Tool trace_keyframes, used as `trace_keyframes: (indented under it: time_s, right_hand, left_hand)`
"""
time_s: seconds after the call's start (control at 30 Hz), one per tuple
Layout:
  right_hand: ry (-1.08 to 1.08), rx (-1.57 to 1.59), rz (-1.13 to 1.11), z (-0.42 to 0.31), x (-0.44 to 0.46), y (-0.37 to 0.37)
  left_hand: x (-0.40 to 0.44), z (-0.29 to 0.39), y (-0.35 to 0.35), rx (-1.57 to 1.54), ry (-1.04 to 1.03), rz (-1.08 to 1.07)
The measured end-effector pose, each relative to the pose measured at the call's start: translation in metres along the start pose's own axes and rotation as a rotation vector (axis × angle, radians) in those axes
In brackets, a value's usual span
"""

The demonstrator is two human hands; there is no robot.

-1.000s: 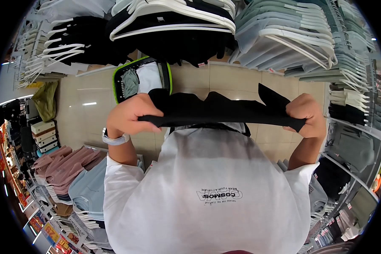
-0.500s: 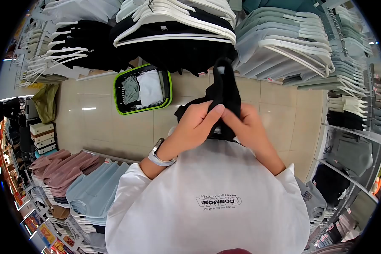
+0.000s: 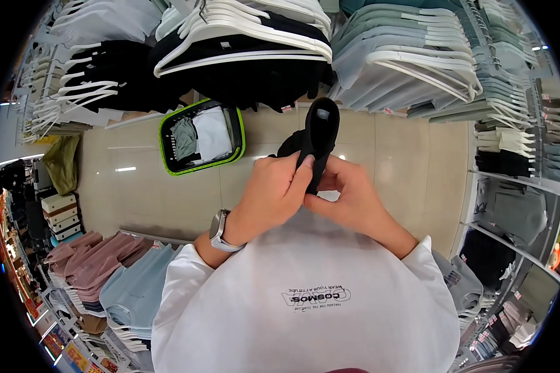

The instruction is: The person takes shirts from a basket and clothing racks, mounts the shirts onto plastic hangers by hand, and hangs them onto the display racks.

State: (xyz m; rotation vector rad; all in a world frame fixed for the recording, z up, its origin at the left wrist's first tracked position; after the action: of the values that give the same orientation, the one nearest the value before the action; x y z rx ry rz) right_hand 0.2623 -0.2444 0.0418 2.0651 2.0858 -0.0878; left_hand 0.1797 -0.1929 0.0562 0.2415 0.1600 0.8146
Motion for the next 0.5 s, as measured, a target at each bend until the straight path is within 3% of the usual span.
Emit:
trace_keyframes:
  time_s: [0.1,0.27,0.37,0.43,0.5]
  right_hand:
    - [-0.086,-0.081,0.025,0.005,-0.002,0.003]
    - [-0.052,-0.006,0.098,-0.002,-0.003,0.005]
    - [-0.023,-0.046,0.102,-0.002,-0.005,0.008]
    - [-0.020,-0.107,0.079,-0.002,-0.008,0.007]
    - [-0.005,0.129,0.050,-0.004,-0.010,0.003]
  left_hand:
    - [0.002,0.003,-0.002,0.082,-0.010,0.002]
    - [0.005,0.000,-0.004,0.055,-0.001,0.011]
    - [0.007,0.011,-0.005,0.034,-0.121,0.005]
    - [0.010,0.018,-0.013,0.088,-0.120,-0.109]
    - [0.010,0.008,-0.011,0.042,-0.093,-0.107]
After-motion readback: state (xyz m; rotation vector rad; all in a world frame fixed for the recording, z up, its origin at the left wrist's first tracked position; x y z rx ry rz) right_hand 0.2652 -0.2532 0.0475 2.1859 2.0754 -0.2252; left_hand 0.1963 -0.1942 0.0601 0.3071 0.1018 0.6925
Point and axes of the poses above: each hand's wrist, its own x-axis towards the middle knuckle, its own y-axis out of the back of the hand, z = x × y, the point moved 9 cm from there along x, towards the middle knuckle, and after that the axes turned 2 degrees about -x, right-handed, at the moved point
